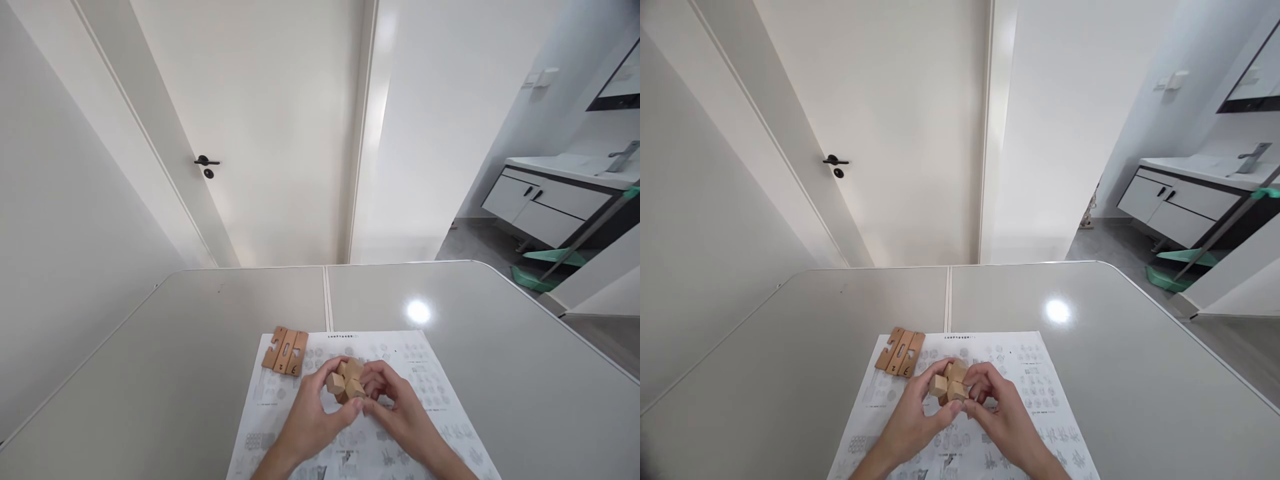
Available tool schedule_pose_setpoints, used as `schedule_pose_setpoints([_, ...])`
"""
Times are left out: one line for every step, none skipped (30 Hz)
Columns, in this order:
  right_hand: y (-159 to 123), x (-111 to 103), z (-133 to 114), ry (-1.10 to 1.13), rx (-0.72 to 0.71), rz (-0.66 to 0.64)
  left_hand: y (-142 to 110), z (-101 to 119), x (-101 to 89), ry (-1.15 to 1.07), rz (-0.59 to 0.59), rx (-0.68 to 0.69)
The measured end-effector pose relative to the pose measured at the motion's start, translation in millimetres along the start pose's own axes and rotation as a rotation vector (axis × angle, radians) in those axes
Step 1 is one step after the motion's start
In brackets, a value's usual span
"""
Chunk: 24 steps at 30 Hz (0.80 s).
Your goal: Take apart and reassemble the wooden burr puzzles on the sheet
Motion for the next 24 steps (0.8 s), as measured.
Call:
schedule_pose_setpoints([-0.4,0.9,-1.0,0.03,0.006,-0.002,0.1,2.8,-0.1,-0.002,-0.004,0.009])
schedule_pose_setpoints([-0.8,1.8,-2.3,0.058,0.008,-0.007,0.1,5.4,0.2,-0.004,-0.014,0.019])
schedule_pose_setpoints([-1.1,2.9,-3.5,0.08,0.008,-0.013,0.2,7.5,1.0,-0.007,-0.032,0.027])
schedule_pose_setpoints([-1.5,3.9,-4.5,0.094,0.004,-0.02,0.2,8.9,2.1,-0.012,-0.054,0.033])
schedule_pose_setpoints([-1.9,4.8,-5.1,0.101,-0.005,-0.027,0.3,9.5,3.3,-0.02,-0.072,0.037])
schedule_pose_setpoints([-2.2,5.3,-5.1,0.102,-0.018,-0.028,0.4,9.5,4.2,-0.03,-0.084,0.04])
schedule_pose_setpoints([-2.5,5.4,-4.6,0.097,-0.03,-0.022,0.6,8.9,4.7,-0.042,-0.087,0.043])
schedule_pose_setpoints([-2.8,5.1,-3.6,0.086,-0.038,-0.013,0.8,7.8,5.2,-0.057,-0.087,0.043])
schedule_pose_setpoints([-3.0,4.8,-2.6,0.071,-0.042,-0.004,1.0,6.5,6.0,-0.072,-0.095,0.043])
schedule_pose_setpoints([-3.0,4.5,-2.0,0.05,-0.045,0.003,1.1,5.2,7.2,-0.088,-0.111,0.043])
schedule_pose_setpoints([-2.9,4.5,-2.1,0.024,-0.047,0.004,1.1,4.1,8.3,-0.103,-0.129,0.047])
schedule_pose_setpoints([-2.7,5.0,-3.1,-0.003,-0.048,-0.002,1.0,3.4,9.4,-0.115,-0.146,0.055])
schedule_pose_setpoints([-2.3,5.6,-4.8,-0.024,-0.046,-0.011,0.9,2.9,10.2,-0.126,-0.157,0.068])
schedule_pose_setpoints([-1.9,6.2,-6.8,-0.037,-0.039,-0.019,0.9,2.7,10.7,-0.135,-0.161,0.082])
schedule_pose_setpoints([-1.3,6.6,-8.8,-0.04,-0.026,-0.027,1.0,2.4,10.8,-0.143,-0.157,0.093])
schedule_pose_setpoints([-0.8,6.9,-10.6,-0.035,-0.01,-0.034,1.3,1.9,10.8,-0.15,-0.15,0.097])
schedule_pose_setpoints([-0.2,6.9,-11.8,-0.023,0.008,-0.041,1.6,1.1,10.9,-0.156,-0.145,0.092])
schedule_pose_setpoints([0.3,6.9,-12.4,-0.006,0.023,-0.052,2.0,0.2,10.9,-0.16,-0.136,0.08])
schedule_pose_setpoints([0.8,7.2,-12.6,0.021,0.033,-0.072,2.5,-0.6,10.7,-0.161,-0.125,0.067])
schedule_pose_setpoints([1.3,7.8,-12.2,0.06,0.038,-0.099,3.0,-1.1,10.6,-0.158,-0.117,0.058])
schedule_pose_setpoints([1.8,8.6,-11.2,0.111,0.045,-0.131,3.3,-1.2,10.7,-0.151,-0.114,0.058])
schedule_pose_setpoints([2.5,9.3,-10.1,0.165,0.051,-0.16,3.4,-1.1,10.9,-0.14,-0.114,0.065])
schedule_pose_setpoints([3.2,9.9,-9.0,0.213,0.054,-0.187,3.4,-0.9,11.3,-0.127,-0.116,0.076])
schedule_pose_setpoints([4.1,10.3,-8.2,0.246,0.054,-0.207,3.3,-0.8,11.5,-0.112,-0.118,0.089])
Point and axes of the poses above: each hand's wrist, its own y-axis towards the middle knuckle, its own x-axis out of the palm, z = x × y, the point moved 5 cm from there along y, towards the middle knuckle, and after that the axes turned 3 degrees about y, right-handed, at the moved point
